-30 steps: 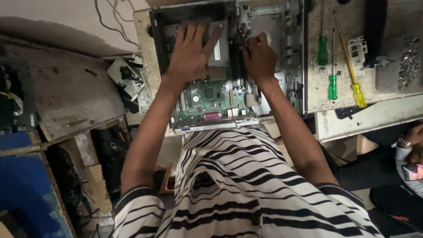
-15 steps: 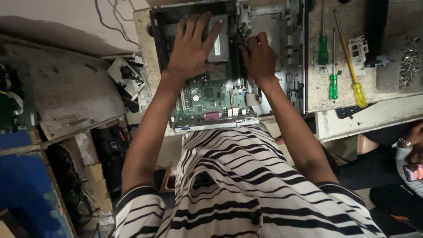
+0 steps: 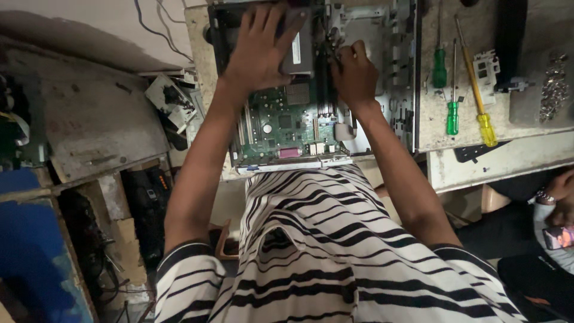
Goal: The person cleans a CPU heatsink with a toothbrush, then places it onto the motherboard inside a computer case. They secure the heatsink using a screwdriver and later handle a power supply unit.
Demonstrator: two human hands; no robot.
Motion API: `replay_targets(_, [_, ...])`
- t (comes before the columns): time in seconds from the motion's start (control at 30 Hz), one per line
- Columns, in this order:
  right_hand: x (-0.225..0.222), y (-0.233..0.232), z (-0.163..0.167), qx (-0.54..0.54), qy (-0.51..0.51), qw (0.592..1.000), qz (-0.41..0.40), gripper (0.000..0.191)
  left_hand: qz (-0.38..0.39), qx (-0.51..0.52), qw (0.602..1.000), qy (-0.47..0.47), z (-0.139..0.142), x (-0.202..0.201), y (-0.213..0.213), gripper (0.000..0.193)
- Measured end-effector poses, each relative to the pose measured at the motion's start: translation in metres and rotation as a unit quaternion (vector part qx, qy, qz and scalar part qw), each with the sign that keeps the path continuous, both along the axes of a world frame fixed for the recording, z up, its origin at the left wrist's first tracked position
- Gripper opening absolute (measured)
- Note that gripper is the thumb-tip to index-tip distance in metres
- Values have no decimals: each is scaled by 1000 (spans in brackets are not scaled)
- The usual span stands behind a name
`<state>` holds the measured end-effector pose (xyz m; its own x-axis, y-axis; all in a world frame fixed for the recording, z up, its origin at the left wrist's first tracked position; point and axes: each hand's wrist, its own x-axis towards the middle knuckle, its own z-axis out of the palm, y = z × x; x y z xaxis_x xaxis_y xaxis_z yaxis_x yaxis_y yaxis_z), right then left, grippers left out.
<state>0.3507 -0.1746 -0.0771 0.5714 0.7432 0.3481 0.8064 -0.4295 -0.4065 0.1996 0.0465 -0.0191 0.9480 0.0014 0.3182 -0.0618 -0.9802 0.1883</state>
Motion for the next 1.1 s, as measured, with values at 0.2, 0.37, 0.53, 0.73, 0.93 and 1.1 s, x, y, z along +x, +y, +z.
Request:
replay_targets(0.2, [1,0,-1,15,-3,1000,1,20,1,-22,1000,4,8,6,3,112])
replay_targets(0.37, [2,0,-1,13,-14,1000,5,20,-1,-12,1000,24,8,3,0,115])
replay_targets(0.53, [2,-1,-1,20,-21,1000,10,22,1,-7,999,47,2,4,-2,116])
replay_targets(0.73, [2,-1,0,20,-29,999,11,22,4,1,998,66,-5,7,-1,116])
replay_targets(0.93, [1,-1,3,8,-18,1000,6,21,0,26,999,30,-9,5,-2,116])
replay_targets(1.1, [-1,0,5,9,-26,1000,6,23,-3,23,999,24,-5,1,-3,117])
